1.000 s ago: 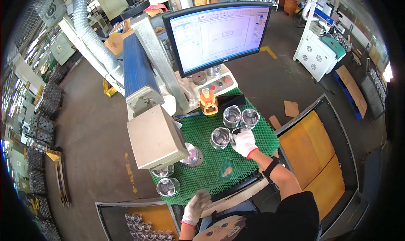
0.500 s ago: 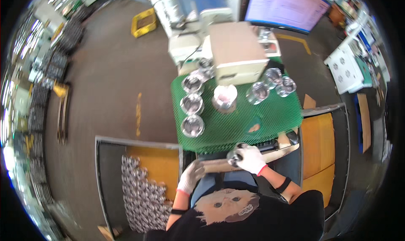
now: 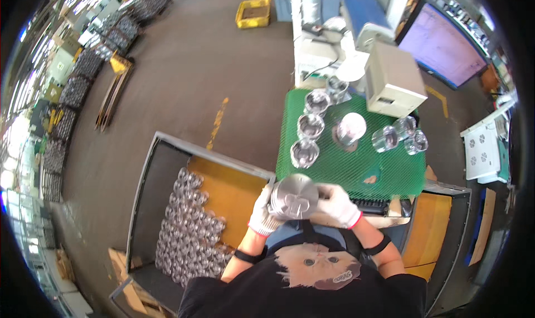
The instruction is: Arrange piston heads into a metal crate.
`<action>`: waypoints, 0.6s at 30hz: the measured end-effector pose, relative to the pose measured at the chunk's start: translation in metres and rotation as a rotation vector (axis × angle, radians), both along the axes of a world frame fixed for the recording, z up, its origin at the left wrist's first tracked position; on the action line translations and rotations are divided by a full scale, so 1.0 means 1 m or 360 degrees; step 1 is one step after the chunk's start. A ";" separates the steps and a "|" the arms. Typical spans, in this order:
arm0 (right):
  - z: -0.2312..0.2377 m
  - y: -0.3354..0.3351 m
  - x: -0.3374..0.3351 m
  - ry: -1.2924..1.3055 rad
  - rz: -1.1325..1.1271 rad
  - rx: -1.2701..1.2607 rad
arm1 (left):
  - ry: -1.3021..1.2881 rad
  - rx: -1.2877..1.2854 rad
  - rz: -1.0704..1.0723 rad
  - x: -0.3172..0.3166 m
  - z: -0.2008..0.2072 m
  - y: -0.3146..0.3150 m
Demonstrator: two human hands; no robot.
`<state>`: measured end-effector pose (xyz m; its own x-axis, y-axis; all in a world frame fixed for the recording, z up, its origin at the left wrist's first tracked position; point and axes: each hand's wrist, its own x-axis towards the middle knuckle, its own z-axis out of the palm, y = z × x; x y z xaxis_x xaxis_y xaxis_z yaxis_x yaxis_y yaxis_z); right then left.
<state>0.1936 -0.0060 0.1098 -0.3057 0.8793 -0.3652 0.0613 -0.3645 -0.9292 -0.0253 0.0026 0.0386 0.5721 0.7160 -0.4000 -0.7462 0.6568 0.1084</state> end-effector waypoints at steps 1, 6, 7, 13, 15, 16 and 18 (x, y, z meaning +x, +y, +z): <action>0.001 -0.005 0.003 0.0083 0.0001 -0.0122 | 0.0186 -0.0028 -0.0019 0.003 0.004 -0.001; -0.029 -0.028 0.040 0.0417 -0.0156 -0.0137 | 0.0474 0.0046 -0.0137 0.032 -0.001 0.010; -0.038 -0.032 0.050 0.0524 -0.0205 -0.0115 | 0.0551 0.0151 -0.0292 0.043 0.007 0.014; -0.054 -0.029 0.080 0.0574 -0.0661 -0.0144 | 0.0631 0.0319 -0.0947 0.129 0.009 0.020; -0.089 -0.041 0.112 0.0916 -0.0942 -0.0508 | 0.0412 0.0316 -0.1107 0.147 -0.005 0.021; -0.102 -0.043 0.125 0.1106 -0.1099 -0.0683 | 0.0367 0.0386 -0.1086 0.157 -0.023 0.017; -0.139 -0.057 0.170 -0.0939 -0.0388 0.1093 | 0.0807 0.0635 -0.1396 0.161 -0.023 0.027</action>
<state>0.3637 -0.0627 -0.0293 -0.0156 0.9752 0.2206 0.5856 0.1877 -0.7886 0.1358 0.0295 0.0154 0.7812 0.2698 -0.5630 0.1569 0.7879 0.5954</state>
